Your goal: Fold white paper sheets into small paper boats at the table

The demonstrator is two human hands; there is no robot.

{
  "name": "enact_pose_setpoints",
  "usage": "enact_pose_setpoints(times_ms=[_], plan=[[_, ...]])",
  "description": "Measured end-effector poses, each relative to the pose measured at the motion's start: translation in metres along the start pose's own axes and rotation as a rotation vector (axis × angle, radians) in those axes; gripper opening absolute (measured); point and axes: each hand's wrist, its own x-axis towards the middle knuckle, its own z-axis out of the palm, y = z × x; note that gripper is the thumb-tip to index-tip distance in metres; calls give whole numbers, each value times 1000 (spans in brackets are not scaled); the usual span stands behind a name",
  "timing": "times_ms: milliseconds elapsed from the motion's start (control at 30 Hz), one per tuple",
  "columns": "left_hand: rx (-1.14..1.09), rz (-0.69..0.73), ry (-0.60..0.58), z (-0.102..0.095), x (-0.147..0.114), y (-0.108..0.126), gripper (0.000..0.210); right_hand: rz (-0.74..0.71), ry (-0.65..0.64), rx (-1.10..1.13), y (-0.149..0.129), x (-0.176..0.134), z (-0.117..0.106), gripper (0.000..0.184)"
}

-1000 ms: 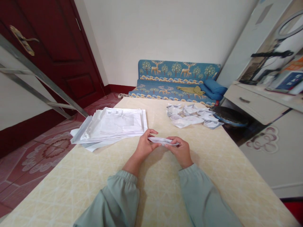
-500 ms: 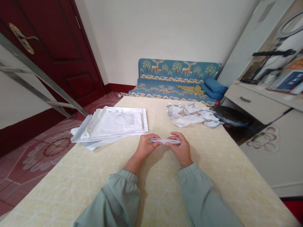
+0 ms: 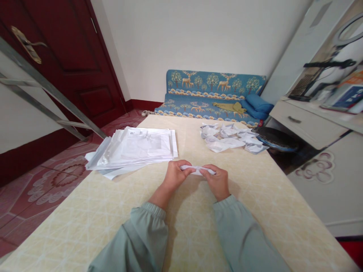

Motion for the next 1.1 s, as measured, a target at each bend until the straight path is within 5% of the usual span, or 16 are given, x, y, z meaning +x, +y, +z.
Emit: enact_pose_setpoints(times_ms=[300, 433, 567, 700, 867, 1100], plan=[[-285, -117, 42, 7, 1, 1, 26, 28, 64, 8, -7, -4, 3, 21], [-537, -183, 126, 8, 5, -3, 44, 84, 50, 75, -12, -6, 8, 26], [-637, -213, 221, 7, 7, -6, 31, 75, -132, 127, -15, -7, 13, 23], [-609, -188, 316, 5, 8, -6, 28, 93, -367, 174, -13, -10, 18, 21], [-457, -115, 209, 6, 5, -2, 26, 87, -350, 163, -9, -11, 23, 20], [-280, -24, 284, 11, 0, 2, 25, -47, -308, -44, -8, -13, 25, 26]])
